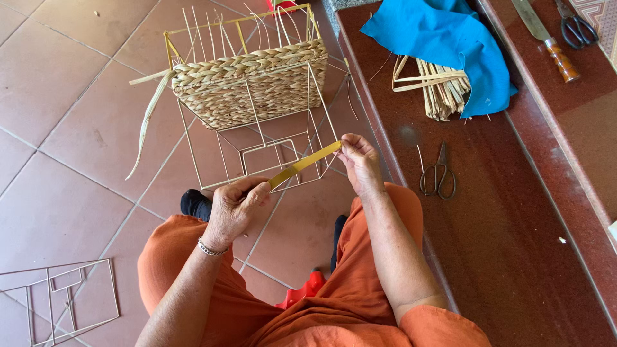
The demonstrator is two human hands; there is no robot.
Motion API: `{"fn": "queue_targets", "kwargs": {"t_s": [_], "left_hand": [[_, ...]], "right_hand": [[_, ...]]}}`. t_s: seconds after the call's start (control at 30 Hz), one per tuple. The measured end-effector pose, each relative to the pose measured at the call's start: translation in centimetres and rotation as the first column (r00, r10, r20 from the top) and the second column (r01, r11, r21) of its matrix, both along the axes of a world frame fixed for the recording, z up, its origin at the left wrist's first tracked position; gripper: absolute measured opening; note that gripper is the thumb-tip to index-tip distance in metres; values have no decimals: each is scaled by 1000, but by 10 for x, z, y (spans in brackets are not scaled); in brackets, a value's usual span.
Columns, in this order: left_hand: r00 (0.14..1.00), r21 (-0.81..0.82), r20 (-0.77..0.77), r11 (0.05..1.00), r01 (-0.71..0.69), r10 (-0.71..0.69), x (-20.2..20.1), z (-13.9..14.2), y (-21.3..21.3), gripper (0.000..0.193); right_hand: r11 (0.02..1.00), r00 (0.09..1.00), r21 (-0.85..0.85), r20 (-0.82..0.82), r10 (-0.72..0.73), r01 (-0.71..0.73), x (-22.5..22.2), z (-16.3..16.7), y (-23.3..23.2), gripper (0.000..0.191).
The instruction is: The person sits on the floor and wraps yellow tape around the edges of a metal basket frame. They repeatedly pull tape from a roll, press it along the frame's bars, and use scissors to trim excess tape. The person works methodically around the frame, securing the tape to each edge.
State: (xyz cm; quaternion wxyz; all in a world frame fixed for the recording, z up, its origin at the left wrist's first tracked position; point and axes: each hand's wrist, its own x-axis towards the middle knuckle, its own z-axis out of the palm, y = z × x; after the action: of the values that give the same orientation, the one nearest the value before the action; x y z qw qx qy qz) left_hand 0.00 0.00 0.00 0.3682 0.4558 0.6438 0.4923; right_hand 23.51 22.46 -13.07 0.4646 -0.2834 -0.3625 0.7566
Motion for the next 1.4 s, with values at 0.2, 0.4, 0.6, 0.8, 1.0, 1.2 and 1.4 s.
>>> {"fn": "queue_targets", "kwargs": {"t_s": [0.2, 0.4, 0.6, 0.8, 1.0, 1.2, 1.4], "left_hand": [[999, 20, 46, 1000, -2, 1, 1, 0, -2, 27], [1000, 7, 16, 1000, -12, 12, 1, 2, -2, 28], [1000, -16, -14, 1000, -11, 11, 4, 6, -4, 29], [1000, -3, 3, 1000, -4, 4, 5, 9, -5, 29], [999, -30, -17, 999, -32, 32, 6, 11, -5, 29], [999, -68, -32, 997, -40, 38, 2, 10, -7, 31], [994, -45, 108, 999, 10, -5, -5, 10, -7, 31]], "right_hand": [[995, 996, -72, -46, 71, -74, 0, 17, -4, 13], [988, 982, -125, -177, 66, -89, -6, 10, 3, 23], [998, 995, 39, 93, 44, -48, -12, 0, 2, 21], [996, 997, 82, 76, 35, -41, -8, 34, -14, 31], [919, 917, 390, 346, -199, 53, -6, 43, -26, 31], [861, 753, 503, 592, -288, -67, -8, 30, -24, 27], [965, 956, 261, 289, -49, -29, -16, 33, -20, 27]]}}
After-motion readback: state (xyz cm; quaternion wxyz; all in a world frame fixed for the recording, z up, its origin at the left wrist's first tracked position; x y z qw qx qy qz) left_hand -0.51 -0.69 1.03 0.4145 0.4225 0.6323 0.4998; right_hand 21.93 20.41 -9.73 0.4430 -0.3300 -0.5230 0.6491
